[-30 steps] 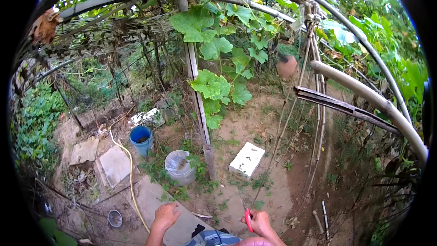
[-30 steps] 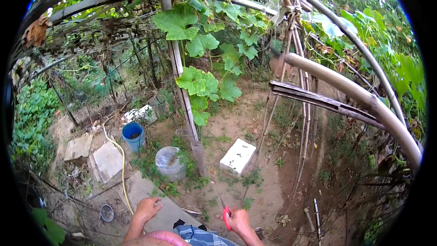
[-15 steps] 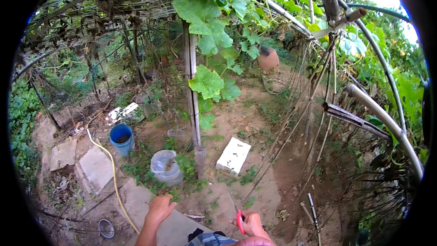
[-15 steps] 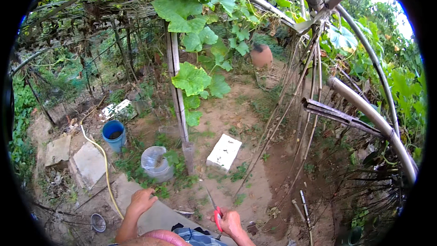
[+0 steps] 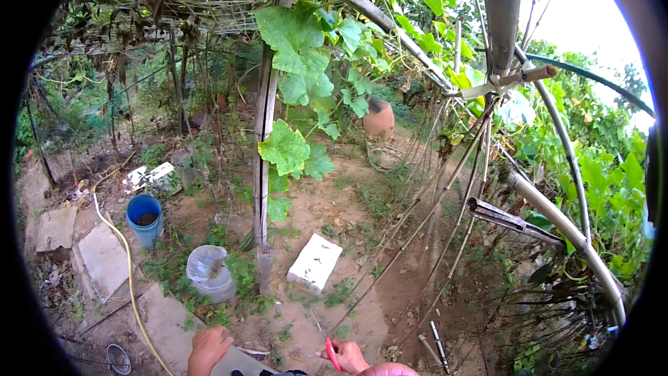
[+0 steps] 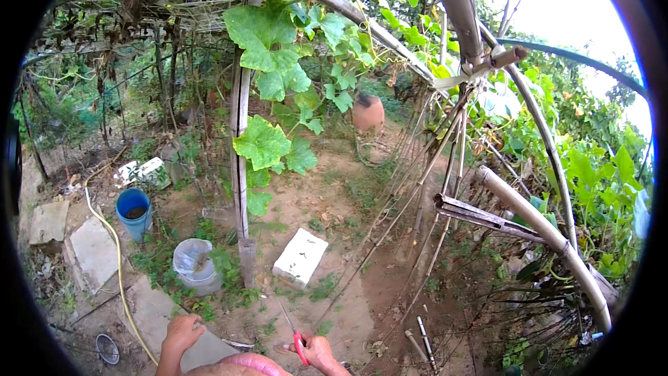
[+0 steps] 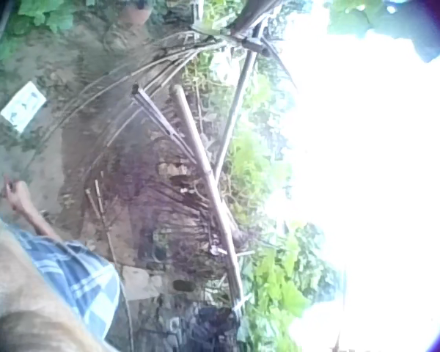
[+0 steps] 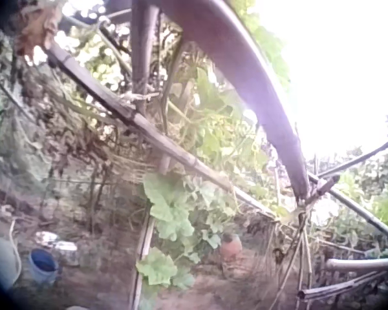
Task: The person uses red-handled shears to prune vines and leaves from a garden trellis. They reach up to cut stems and remove foliage, occasionally dropping the cuttings to the ground. The person moves along a concrete path to access different sections of the trellis.
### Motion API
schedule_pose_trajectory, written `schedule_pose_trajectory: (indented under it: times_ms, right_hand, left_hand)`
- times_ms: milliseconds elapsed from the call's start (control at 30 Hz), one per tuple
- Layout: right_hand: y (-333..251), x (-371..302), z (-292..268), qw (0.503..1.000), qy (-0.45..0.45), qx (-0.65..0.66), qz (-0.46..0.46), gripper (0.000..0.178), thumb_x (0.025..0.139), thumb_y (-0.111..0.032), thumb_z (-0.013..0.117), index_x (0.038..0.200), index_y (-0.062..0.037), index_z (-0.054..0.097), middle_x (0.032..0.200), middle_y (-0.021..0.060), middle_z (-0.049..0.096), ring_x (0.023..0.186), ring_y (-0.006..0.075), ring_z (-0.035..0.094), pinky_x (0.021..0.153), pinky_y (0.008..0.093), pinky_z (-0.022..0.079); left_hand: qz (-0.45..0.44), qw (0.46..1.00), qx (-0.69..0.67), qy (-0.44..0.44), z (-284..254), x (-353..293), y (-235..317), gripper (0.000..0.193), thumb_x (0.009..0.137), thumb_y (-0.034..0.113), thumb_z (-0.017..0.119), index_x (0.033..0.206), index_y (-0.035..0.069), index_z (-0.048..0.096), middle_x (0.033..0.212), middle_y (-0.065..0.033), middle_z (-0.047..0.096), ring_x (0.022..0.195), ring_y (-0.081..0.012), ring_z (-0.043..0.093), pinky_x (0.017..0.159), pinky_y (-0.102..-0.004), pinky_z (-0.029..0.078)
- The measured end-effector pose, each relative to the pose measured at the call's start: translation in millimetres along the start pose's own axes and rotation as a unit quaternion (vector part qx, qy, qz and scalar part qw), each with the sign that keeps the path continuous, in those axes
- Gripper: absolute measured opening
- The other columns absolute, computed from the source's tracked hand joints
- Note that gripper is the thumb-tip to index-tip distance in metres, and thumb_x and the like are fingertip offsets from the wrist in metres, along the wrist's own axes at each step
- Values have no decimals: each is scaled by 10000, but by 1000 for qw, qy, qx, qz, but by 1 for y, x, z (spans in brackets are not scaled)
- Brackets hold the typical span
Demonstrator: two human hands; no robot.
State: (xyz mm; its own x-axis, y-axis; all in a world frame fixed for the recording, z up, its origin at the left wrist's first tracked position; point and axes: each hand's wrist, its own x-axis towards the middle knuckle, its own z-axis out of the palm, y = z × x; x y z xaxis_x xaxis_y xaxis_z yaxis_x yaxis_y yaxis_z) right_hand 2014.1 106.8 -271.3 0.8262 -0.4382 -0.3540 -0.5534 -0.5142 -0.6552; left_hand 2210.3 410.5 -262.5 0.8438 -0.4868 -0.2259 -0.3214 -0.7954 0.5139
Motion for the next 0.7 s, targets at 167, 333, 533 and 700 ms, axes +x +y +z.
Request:
schedule_pose_trajectory:
  times_ms: [167,333,533,700]
  right_hand:
    - [-13,11,24,998,37,-35,-21,555,740,-584,715,831,-43,631,619,140,583,570,295,567,585,419,453]
    - [-47,18,59,997,53,-16,-60,545,758,-564,704,831,-31,619,652,174,595,594,324,595,590,436,458]
    - [-83,35,89,995,29,-19,-99,513,782,-542,689,830,-40,592,673,189,603,624,370,597,592,447,457]
    - [-101,32,82,993,0,-13,-115,503,785,-545,681,853,-53,601,686,186,617,648,388,602,596,460,456]
  left_hand:
    - [5,999,-29,-32,19,20,-40,374,780,369,663,1022,84,681,945,-178,683,969,-346,625,853,-451,476]
    - [24,999,11,-28,-17,44,-56,381,775,373,669,1031,90,677,954,-174,682,970,-357,623,852,-457,476]
    - [18,998,39,-43,-44,60,-90,376,769,363,677,1033,96,677,954,-171,683,967,-355,625,855,-458,475]
    - [28,997,38,-55,-36,71,-109,377,765,360,681,1031,94,677,947,-163,686,971,-351,625,864,-450,470]
